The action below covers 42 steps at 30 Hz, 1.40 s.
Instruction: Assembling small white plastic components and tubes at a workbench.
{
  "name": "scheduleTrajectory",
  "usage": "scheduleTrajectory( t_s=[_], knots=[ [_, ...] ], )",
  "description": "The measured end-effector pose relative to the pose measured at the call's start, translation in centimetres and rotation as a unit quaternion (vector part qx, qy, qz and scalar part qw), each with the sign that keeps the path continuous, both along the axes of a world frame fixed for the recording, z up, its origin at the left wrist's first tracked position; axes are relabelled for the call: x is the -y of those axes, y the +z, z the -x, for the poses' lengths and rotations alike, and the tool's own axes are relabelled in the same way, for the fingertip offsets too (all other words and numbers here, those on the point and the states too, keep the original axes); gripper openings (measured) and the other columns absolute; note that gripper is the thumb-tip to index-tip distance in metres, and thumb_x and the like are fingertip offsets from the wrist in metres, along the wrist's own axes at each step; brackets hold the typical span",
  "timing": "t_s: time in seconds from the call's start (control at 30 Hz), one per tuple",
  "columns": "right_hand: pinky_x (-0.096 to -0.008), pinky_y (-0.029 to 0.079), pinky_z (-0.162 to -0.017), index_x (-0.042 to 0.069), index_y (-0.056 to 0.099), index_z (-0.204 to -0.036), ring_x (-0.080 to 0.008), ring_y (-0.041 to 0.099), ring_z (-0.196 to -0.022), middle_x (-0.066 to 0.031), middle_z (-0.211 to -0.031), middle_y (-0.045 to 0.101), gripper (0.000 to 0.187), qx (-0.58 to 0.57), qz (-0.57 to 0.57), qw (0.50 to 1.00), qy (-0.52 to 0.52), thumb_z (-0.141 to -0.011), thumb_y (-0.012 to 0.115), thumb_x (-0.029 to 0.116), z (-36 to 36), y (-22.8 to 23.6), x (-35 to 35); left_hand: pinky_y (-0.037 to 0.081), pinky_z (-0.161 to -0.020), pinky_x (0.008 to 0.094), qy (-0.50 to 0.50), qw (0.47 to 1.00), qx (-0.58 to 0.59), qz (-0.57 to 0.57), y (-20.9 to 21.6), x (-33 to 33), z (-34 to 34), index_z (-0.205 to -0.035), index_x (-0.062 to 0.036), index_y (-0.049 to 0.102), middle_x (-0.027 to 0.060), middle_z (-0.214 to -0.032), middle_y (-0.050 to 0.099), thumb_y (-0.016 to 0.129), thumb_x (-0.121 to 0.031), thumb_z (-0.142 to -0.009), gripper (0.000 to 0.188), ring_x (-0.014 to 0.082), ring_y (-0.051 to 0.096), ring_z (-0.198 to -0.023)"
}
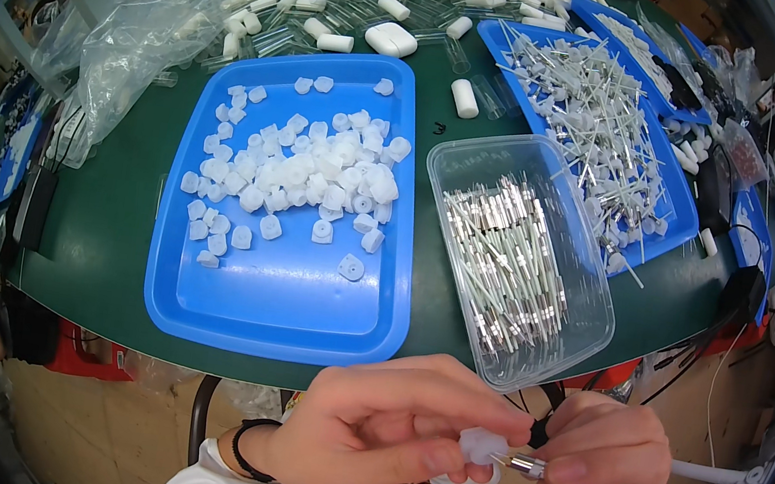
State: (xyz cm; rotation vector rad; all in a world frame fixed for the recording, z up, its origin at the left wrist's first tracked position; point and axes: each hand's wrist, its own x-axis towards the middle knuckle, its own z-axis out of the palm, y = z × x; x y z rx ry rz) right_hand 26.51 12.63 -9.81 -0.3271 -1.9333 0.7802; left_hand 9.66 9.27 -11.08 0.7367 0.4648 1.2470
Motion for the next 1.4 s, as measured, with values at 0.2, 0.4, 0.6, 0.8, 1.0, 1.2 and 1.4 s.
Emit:
scheduleTrajectory(
  t_s=[0.2,0.4,0.6,0.8,1.0,1.2,1.4],
  knots=[
    [-0.0226,0.036,-0.039,-0.001,0.049,-0.085,-0.0136,0.049,-0.045,-0.0111,-0.073,0.050,0.026,0.004,-0.006,1.000,-0.011,-0.065,0.066,0.002,0.1,-0.2,0.0,0.050,-0.060,0.0241,0.006,1.000,-0.007,0.018,-0.1,0.1,0.1,-0.092,0.0092,0.053,0.0211,-0.088,0.051,0.055,-0.014,-0.078,0.026,0.0224,0.057,-0.074],
    [-0.0223,0.036,-0.038,-0.001,0.050,-0.083,-0.0136,0.049,-0.045,-0.0113,-0.071,0.052,0.024,0.012,0.020,1.000,-0.015,-0.065,0.067,0.002,0.1,0.5,0.3,0.050,-0.060,0.0237,-0.021,0.999,-0.028,0.001,-0.3,-0.1,0.4,-0.091,0.0098,0.054,0.0189,-0.085,0.052,0.056,-0.016,-0.078,0.029,0.0215,0.057,-0.073],
    [-0.0222,0.036,-0.038,-0.001,0.050,-0.083,-0.0138,0.049,-0.045,-0.0112,-0.071,0.052,0.025,0.025,-0.009,0.999,-0.018,-0.065,0.067,0.003,-0.1,0.1,0.3,0.051,-0.060,0.0233,-0.007,1.000,-0.025,0.009,-0.6,0.0,0.4,-0.090,0.0095,0.054,0.0183,-0.083,0.052,0.057,-0.017,-0.077,0.030,0.0198,0.057,-0.070],
    [-0.0231,0.037,-0.037,-0.001,0.050,-0.083,-0.0141,0.049,-0.045,-0.0116,-0.071,0.052,0.025,0.009,-0.016,1.000,-0.003,-0.065,0.067,0.004,0.1,-0.1,-0.1,0.050,-0.059,0.0232,0.004,0.999,-0.036,-0.002,-0.7,0.0,0.5,-0.089,0.0094,0.054,0.0184,-0.083,0.052,0.058,-0.016,-0.076,0.029,0.0194,0.057,-0.069],
    [-0.0226,0.037,-0.036,-0.001,0.050,-0.081,-0.0140,0.050,-0.045,-0.0118,-0.069,0.052,0.025,0.006,-0.013,0.998,-0.053,-0.065,0.068,0.006,0.5,0.2,0.6,0.049,-0.059,0.0227,0.011,0.999,-0.035,-0.004,-0.7,0.1,0.4,-0.089,0.0092,0.054,0.0186,-0.083,0.052,0.059,-0.015,-0.076,0.028,0.0191,0.057,-0.069],
    [-0.0228,0.038,-0.037,-0.001,0.051,-0.081,-0.0138,0.050,-0.044,-0.0114,-0.068,0.053,0.025,0.007,-0.009,0.998,-0.070,-0.064,0.069,0.005,0.7,0.1,0.8,0.049,-0.057,0.0223,0.024,0.999,-0.034,-0.002,-0.8,0.1,0.4,-0.089,0.0092,0.054,0.0184,-0.083,0.052,0.059,-0.016,-0.075,0.029,0.0188,0.057,-0.068],
    [-0.0225,0.036,-0.036,-0.001,0.052,-0.079,-0.0140,0.050,-0.043,-0.0110,-0.067,0.053,0.024,0.001,0.032,0.997,-0.066,-0.064,0.069,0.005,1.0,0.3,0.8,0.049,-0.056,0.0211,0.033,0.998,-0.047,0.010,-0.6,0.1,0.4,-0.088,0.0099,0.055,0.0183,-0.082,0.052,0.059,-0.019,-0.076,0.031,0.0190,0.057,-0.068]
  ],
)
